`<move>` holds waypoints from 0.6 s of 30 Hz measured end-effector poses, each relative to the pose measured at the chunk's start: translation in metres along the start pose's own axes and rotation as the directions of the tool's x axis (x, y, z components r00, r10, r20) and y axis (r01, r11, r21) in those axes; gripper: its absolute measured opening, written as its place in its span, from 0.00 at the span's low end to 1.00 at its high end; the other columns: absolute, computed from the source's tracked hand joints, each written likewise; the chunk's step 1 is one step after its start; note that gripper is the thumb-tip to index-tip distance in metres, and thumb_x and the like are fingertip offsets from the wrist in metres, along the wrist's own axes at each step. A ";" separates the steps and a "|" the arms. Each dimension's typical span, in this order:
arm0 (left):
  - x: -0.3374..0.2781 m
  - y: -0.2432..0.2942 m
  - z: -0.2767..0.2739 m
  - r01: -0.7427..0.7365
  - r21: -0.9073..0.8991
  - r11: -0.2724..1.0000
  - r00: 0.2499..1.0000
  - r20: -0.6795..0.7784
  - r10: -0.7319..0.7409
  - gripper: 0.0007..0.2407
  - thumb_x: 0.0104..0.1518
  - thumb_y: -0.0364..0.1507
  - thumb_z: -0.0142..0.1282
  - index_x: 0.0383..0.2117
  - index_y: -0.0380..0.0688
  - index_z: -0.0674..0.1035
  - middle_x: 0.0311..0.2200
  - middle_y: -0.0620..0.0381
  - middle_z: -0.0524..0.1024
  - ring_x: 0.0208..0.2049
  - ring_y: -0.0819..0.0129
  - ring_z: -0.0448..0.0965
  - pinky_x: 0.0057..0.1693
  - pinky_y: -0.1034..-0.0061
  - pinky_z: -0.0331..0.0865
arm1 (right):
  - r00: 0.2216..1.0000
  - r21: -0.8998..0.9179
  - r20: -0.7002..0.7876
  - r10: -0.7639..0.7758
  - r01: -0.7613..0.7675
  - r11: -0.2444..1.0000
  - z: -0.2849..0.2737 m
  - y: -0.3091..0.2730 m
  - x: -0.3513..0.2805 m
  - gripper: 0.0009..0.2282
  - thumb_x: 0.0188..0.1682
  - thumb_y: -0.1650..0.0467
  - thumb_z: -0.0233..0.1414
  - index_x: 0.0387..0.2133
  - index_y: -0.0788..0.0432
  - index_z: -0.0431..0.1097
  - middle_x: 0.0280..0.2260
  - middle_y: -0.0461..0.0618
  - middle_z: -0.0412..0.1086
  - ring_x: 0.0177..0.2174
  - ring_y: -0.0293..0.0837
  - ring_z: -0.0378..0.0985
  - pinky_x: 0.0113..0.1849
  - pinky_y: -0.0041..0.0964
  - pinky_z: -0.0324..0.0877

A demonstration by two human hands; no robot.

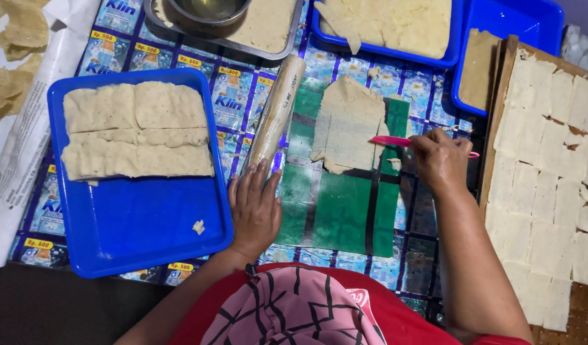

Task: Flattening dough pieces with a rolling pin and cutting them to size with a plastic scraper.

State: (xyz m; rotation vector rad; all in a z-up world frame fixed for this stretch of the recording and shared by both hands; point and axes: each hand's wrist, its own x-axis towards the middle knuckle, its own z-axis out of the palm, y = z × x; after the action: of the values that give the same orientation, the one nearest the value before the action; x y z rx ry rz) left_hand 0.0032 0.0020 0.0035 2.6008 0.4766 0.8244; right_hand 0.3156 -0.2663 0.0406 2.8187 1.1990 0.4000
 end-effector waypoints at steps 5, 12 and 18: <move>0.000 -0.001 0.000 0.001 0.005 1.000 1.000 -0.004 -0.001 0.20 0.62 0.30 0.48 0.62 0.50 0.72 0.68 0.48 0.61 0.67 0.50 0.62 0.69 0.48 0.50 | 0.999 0.083 0.026 -0.027 0.024 0.996 0.018 -0.018 0.014 0.07 0.45 0.63 0.61 0.36 0.32 0.74 0.32 0.32 0.65 0.37 0.36 0.75 0.51 0.45 0.57; -0.002 -0.003 0.005 0.002 0.003 1.000 1.000 -0.024 -0.002 0.20 0.63 0.29 0.47 0.62 0.50 0.72 0.68 0.48 0.61 0.67 0.51 0.62 0.70 0.49 0.50 | 0.989 0.231 0.039 -0.141 0.128 0.964 0.023 -0.069 0.046 0.10 0.43 0.63 0.62 0.38 0.35 0.74 0.35 0.37 0.66 0.37 0.43 0.76 0.50 0.48 0.56; -0.001 -0.001 0.002 0.005 -0.011 1.000 1.000 -0.030 -0.005 0.20 0.63 0.29 0.46 0.63 0.50 0.71 0.69 0.49 0.61 0.68 0.51 0.61 0.70 0.49 0.49 | 0.981 0.285 0.191 0.042 -0.096 0.954 -0.003 -0.081 0.039 0.07 0.49 0.70 0.57 0.39 0.47 0.74 0.39 0.48 0.69 0.37 0.61 0.80 0.40 0.59 0.74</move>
State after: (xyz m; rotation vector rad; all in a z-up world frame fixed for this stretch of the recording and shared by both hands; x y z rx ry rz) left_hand 0.0036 0.0016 0.0011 2.5791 0.4854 0.8638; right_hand 0.2845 -0.1821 0.0395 3.0673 1.2128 -0.0425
